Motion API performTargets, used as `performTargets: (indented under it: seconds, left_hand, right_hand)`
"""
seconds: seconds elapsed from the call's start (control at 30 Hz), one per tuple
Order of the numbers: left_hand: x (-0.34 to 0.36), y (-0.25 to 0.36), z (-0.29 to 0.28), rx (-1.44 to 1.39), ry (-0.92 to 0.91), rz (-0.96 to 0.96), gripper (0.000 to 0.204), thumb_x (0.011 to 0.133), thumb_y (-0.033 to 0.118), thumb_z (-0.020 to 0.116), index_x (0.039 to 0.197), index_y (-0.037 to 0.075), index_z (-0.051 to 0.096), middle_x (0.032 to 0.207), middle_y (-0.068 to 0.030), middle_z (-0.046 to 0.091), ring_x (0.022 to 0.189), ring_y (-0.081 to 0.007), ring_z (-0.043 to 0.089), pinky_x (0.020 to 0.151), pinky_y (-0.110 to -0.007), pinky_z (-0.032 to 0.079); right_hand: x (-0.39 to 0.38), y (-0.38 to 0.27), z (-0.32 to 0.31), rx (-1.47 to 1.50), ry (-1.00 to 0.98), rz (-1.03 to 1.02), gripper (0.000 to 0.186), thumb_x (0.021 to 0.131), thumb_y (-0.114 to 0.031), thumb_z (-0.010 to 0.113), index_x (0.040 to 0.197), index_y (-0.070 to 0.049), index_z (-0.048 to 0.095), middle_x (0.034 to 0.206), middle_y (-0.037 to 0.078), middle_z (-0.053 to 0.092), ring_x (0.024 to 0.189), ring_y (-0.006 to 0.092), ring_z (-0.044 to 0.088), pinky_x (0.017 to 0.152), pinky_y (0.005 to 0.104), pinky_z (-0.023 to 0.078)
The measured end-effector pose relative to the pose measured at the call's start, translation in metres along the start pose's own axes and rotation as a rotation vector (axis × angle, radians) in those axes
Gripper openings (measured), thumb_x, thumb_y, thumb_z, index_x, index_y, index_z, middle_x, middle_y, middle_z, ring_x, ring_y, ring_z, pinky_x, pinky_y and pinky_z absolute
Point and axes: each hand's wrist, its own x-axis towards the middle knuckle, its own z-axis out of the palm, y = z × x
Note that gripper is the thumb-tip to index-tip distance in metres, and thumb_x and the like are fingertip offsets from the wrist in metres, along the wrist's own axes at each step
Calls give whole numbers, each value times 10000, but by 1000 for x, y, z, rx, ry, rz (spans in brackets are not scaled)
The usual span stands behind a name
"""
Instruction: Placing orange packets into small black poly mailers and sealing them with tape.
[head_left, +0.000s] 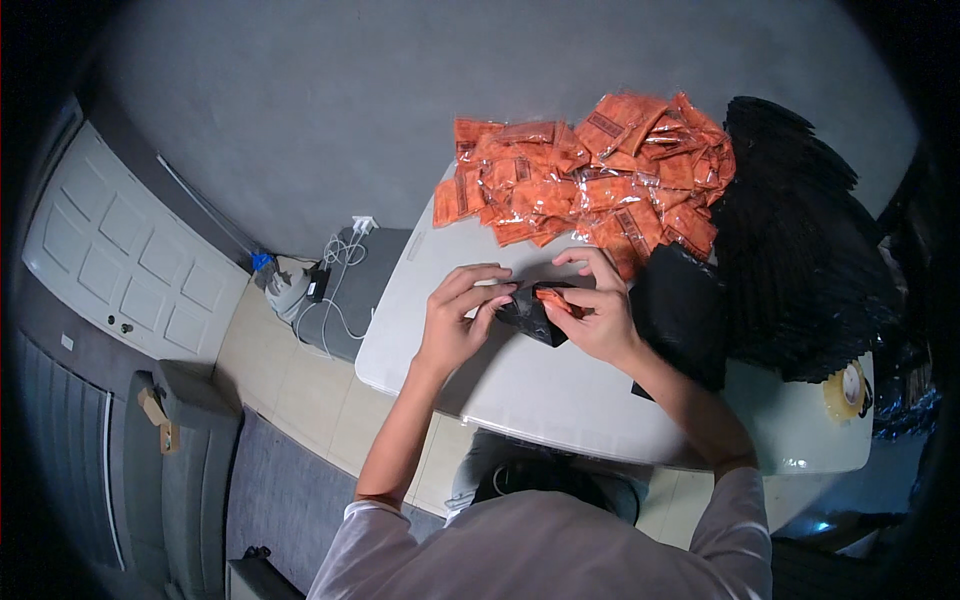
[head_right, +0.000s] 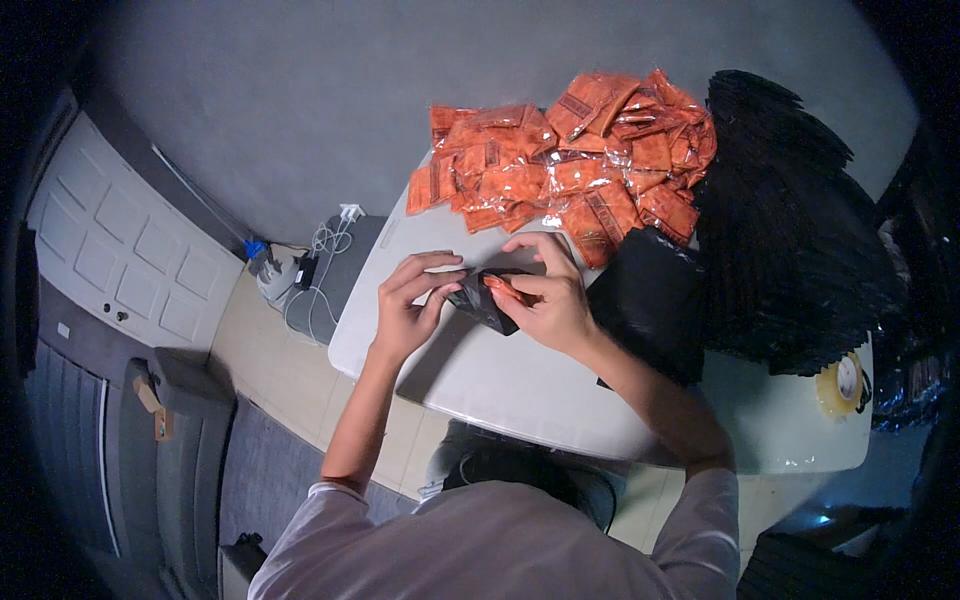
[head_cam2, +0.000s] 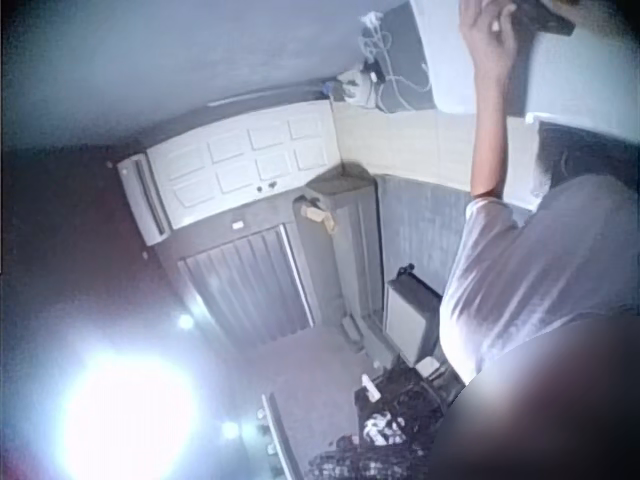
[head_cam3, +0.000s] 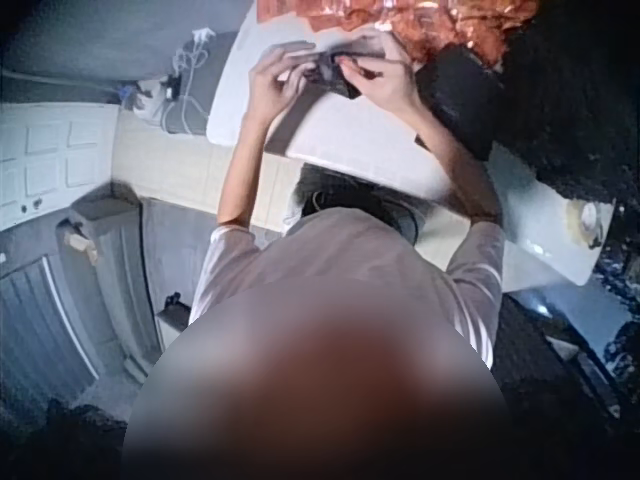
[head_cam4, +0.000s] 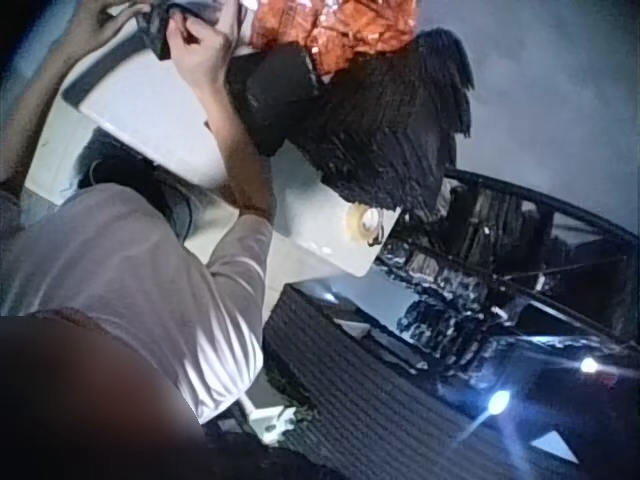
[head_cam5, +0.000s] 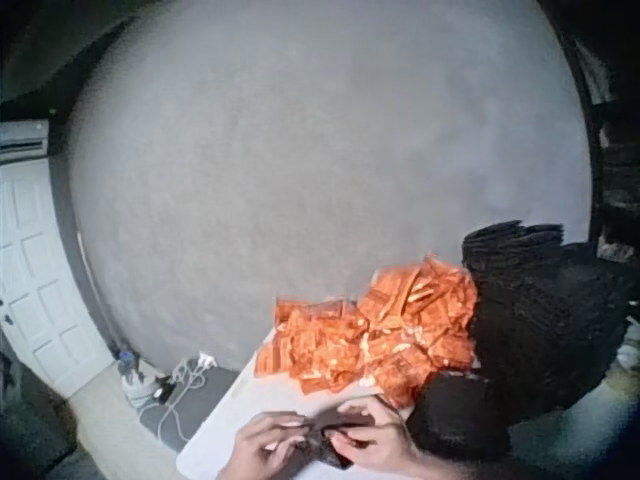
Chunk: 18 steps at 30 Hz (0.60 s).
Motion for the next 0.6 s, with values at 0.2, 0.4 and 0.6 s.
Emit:
performTargets:
  seconds: [0.2, 0.4, 0.6]
  left_hand:
    - [2, 12, 25, -220, 230, -301, 73, 939, 34, 731, 980, 13, 788, 984, -125, 791, 946, -258, 753, 898, -344, 561]
    - [6, 24, 33, -131, 225, -241, 143, 1025, 109, 682, 981, -19, 729, 979, -120, 790, 924, -187, 731, 865, -322, 555]
    - [16, 33, 27, -72, 196, -170, 125, 993, 119, 687, 989, 1, 726, 970, -126, 781, 891, -258, 739, 853, -354, 543]
  right_hand:
    - [1, 3, -6, 89, -21, 100, 101, 763, -100, 838, 859, -75, 820, 1329, 105, 661, 1180, 283, 643, 899, 435, 519]
    - [12, -12, -15, 49, -27, 14, 108, 759, -88, 834, 851, -43, 802, 1352, 83, 665, 1184, 296, 645, 942, 433, 530]
    - [15, 0, -17, -43, -91, -214, 121, 744, -73, 839, 852, -43, 793, 1339, 90, 683, 1160, 305, 657, 965, 439, 534]
